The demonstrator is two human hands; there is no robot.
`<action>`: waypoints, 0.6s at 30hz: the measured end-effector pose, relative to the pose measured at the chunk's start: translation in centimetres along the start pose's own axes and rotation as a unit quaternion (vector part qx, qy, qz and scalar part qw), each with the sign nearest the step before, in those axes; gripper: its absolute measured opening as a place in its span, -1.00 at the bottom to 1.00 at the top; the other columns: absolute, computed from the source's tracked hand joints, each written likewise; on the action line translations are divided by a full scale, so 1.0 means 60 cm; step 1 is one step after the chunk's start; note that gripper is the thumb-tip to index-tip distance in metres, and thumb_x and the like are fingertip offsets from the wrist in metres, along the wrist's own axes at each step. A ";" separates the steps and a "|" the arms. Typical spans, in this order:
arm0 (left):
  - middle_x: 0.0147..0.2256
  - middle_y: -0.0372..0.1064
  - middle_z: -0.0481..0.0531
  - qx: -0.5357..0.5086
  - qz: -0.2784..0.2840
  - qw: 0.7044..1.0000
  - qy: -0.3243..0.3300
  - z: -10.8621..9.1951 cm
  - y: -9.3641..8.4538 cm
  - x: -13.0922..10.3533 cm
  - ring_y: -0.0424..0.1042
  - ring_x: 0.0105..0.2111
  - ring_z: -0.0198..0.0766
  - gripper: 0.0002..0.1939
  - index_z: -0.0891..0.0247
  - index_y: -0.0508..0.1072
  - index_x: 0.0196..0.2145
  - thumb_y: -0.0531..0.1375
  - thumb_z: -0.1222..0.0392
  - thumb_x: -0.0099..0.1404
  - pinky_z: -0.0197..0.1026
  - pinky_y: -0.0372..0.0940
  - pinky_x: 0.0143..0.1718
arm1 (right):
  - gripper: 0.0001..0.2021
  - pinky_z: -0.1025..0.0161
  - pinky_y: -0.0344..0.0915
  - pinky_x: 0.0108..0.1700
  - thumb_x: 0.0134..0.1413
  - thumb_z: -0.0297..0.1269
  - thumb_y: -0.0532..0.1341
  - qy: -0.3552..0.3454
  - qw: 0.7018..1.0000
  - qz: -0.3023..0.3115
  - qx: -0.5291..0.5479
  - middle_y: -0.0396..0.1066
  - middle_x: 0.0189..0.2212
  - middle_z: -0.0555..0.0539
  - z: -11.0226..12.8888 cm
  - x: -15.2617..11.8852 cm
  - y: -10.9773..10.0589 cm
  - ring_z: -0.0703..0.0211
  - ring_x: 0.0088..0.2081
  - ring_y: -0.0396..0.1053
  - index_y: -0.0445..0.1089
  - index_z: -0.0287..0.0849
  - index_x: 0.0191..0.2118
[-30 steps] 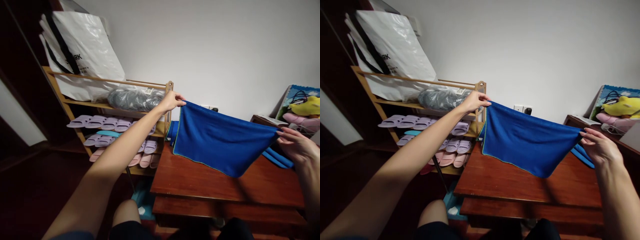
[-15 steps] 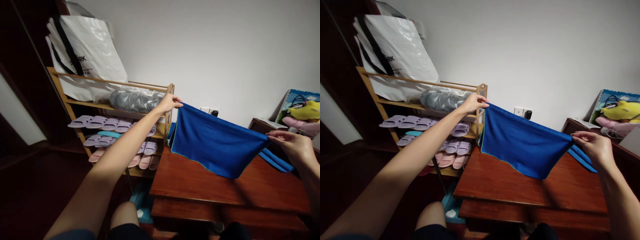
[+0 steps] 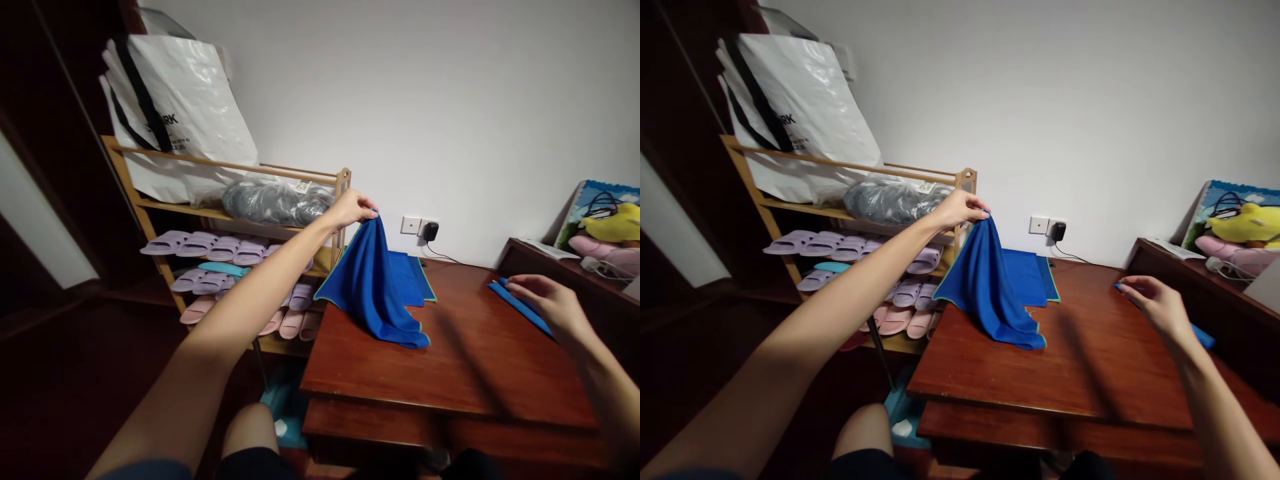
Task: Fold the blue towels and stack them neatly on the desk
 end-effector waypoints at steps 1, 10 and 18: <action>-0.59 0.40 -0.03 0.016 -0.001 1.000 0.007 -0.004 0.006 0.000 0.35 -0.56 -0.38 -0.87 0.40 0.52 -0.50 0.38 0.47 -0.05 -0.27 0.28 -0.43 | -0.46 0.11 0.30 -0.08 -0.37 0.11 0.33 -0.006 1.000 0.026 0.006 0.51 -0.27 -0.15 -0.007 -0.005 0.027 -0.01 -0.20 0.43 0.46 -0.18 -0.24; -0.59 0.39 -0.01 0.067 0.018 0.997 0.037 -0.024 0.017 -0.010 0.35 -0.56 -0.37 -0.90 0.40 0.54 -0.49 0.37 0.45 -0.03 -0.26 0.26 -0.44 | -0.48 0.05 0.24 0.08 0.00 0.14 0.14 -0.064 0.960 0.268 0.047 0.47 -0.08 -0.13 -0.032 -0.092 0.349 -0.06 -0.02 0.38 0.48 -0.14 -0.07; -0.56 0.42 0.01 0.103 0.016 0.993 0.052 -0.029 -0.002 -0.022 0.38 -0.52 -0.32 -0.89 0.37 0.54 -0.47 0.38 0.34 -0.02 -0.24 0.28 -0.41 | -0.49 0.03 0.31 -0.03 -0.35 0.03 0.38 -0.017 0.955 0.290 0.065 0.52 -0.24 -0.16 -0.062 -0.085 0.465 -0.09 -0.15 0.44 0.51 -0.20 -0.22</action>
Point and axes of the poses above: each hand's wrist, its own x-axis towards the middle knuckle, its own y-axis out of the palm, z = x × y, the point moved 8 cm from there along x, towards the middle knuckle
